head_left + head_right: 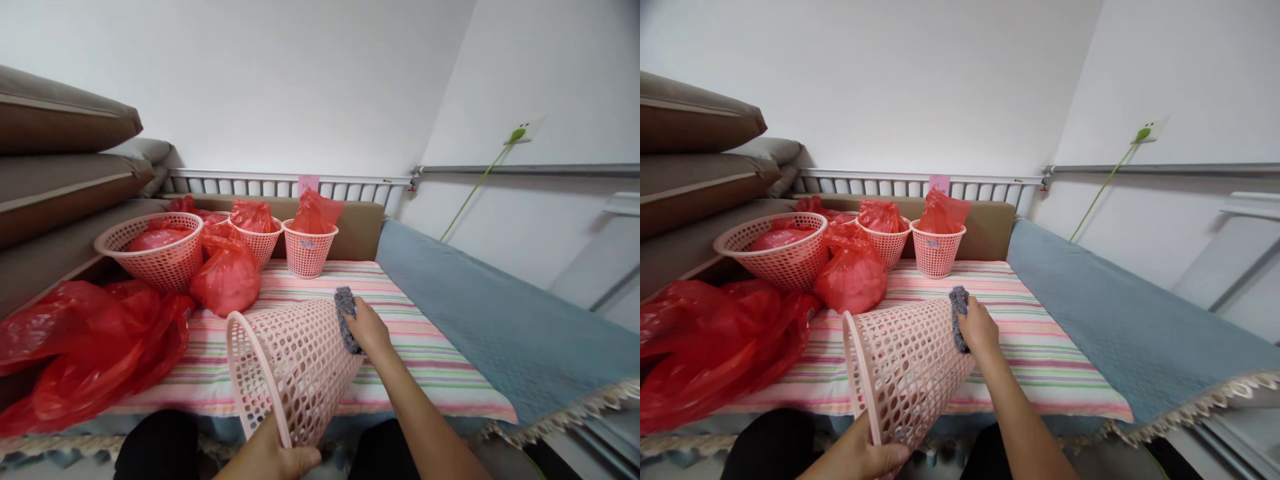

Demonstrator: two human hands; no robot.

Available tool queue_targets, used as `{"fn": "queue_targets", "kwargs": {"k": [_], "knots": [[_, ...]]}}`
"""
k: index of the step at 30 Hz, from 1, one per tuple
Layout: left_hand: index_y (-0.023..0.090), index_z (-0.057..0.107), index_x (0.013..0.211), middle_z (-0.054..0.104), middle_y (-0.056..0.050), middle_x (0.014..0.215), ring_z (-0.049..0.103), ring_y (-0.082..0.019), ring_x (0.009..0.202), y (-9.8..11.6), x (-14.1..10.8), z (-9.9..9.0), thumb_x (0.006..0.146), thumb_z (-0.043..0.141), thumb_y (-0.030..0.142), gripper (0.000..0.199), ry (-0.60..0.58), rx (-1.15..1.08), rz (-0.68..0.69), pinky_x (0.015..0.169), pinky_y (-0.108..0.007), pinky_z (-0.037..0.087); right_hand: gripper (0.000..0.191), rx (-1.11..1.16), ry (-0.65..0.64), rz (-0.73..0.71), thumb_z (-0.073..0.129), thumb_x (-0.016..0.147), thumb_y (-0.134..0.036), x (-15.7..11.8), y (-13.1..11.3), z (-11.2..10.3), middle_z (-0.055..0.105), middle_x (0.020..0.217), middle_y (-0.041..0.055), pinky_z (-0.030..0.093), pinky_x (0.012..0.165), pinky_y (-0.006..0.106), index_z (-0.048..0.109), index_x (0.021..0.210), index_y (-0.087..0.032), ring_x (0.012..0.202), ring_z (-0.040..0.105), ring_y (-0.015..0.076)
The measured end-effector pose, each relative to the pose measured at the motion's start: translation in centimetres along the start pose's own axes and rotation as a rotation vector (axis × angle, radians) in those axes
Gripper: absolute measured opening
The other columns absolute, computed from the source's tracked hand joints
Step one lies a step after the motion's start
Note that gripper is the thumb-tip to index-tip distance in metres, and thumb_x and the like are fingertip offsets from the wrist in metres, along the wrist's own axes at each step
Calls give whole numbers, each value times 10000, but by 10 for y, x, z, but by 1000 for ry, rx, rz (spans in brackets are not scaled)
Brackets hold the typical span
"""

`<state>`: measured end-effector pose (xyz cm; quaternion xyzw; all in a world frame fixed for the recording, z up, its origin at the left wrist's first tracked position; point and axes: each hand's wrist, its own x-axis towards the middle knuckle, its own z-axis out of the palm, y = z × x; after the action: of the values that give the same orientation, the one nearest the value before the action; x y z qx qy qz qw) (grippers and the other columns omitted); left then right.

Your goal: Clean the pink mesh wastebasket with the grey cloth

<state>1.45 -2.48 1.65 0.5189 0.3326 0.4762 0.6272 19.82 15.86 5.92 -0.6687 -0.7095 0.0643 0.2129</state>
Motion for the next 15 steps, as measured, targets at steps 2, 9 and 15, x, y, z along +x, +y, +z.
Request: {"fn": "queue_targets", "kwargs": {"k": [2,9,15], "knots": [[231,385,1332,541,-94,1293,437,-302,1229,10,2,1,673,718,352,748,23,-70,0,1069,-457,245,319,-30,17,-11,444,840,-331,-3,-2,0,599,1029,99,354,670,260,460,1125,-189,972,558,217],[223,398,1320,570,-114,1258,480,-303,1193,18,5,4,676,713,373,733,83,-54,-31,1057,-457,281,327,-17,26,-132,458,819,-274,-34,-37,-6,582,1019,84,366,694,260,461,1136,-192,945,553,208],[192,513,1196,633,-95,1170,548,-298,1110,-7,7,3,657,725,399,615,124,-31,4,980,-421,391,354,269,-86,-467,491,781,-205,-98,-92,-23,570,1039,62,378,813,268,477,1135,-203,989,525,189]]}}
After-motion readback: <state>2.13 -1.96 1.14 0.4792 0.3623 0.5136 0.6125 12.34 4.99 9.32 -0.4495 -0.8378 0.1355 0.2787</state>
